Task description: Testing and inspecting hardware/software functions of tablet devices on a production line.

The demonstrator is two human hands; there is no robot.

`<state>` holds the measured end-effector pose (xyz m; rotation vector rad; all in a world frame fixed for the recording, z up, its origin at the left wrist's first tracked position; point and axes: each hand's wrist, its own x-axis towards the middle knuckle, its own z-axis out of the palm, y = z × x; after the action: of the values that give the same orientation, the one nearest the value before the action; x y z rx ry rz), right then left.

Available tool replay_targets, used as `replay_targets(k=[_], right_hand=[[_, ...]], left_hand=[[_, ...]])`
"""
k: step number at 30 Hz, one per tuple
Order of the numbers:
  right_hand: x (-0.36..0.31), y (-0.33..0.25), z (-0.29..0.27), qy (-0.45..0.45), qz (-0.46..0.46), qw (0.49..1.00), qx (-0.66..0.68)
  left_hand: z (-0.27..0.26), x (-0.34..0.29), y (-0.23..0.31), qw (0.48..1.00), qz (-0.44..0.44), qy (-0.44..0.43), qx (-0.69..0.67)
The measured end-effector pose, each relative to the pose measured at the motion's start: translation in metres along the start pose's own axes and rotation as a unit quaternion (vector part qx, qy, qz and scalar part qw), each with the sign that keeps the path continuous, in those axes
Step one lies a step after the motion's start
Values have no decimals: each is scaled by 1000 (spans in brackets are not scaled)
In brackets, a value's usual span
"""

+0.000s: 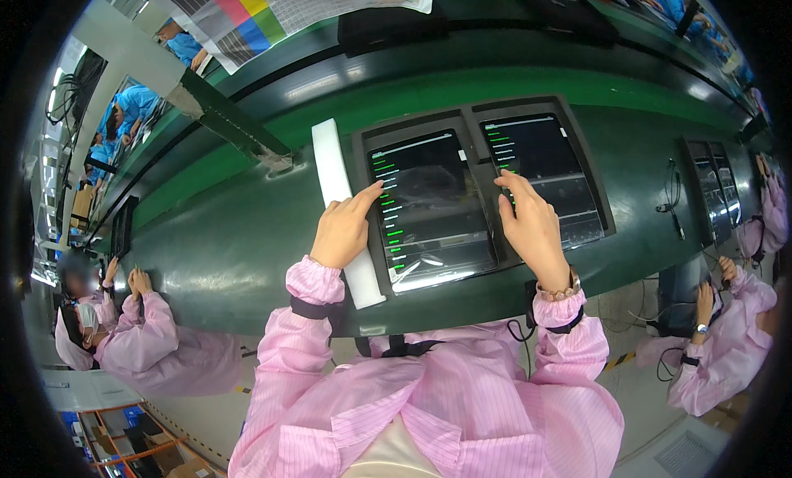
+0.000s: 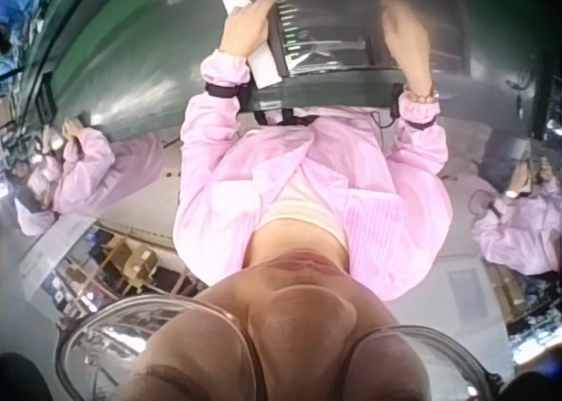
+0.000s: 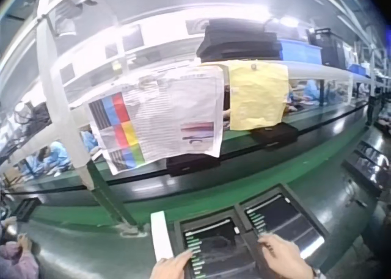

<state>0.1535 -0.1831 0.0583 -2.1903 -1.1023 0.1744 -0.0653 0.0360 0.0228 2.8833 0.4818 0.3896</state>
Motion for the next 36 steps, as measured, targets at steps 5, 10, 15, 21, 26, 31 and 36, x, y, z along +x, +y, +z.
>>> replay_targets(k=[5,10,15,21,26,31,36], right_hand=[[10,11,-9,29,-44,998,-20],[30,30,-18,-63,34,997,35],[47,43,-16,-76,14,997,-29],[54,46,-10,-134,7,988,-80],[48,69,-14,-46,-4,999,-17],[30,128,-53,84,91,991,45],[-38,181,-62,91,194,967,136]], left_hand=[[-2,-6,3,997,-39,34,-58],[-4,-30,17,985,-117,24,-122],[-2,-59,29,989,-96,28,-107],[0,-74,30,985,-148,53,-71],[-2,-76,29,979,-175,88,-63],[3,-73,29,977,-195,72,-49],[10,-68,41,971,-237,16,34]])
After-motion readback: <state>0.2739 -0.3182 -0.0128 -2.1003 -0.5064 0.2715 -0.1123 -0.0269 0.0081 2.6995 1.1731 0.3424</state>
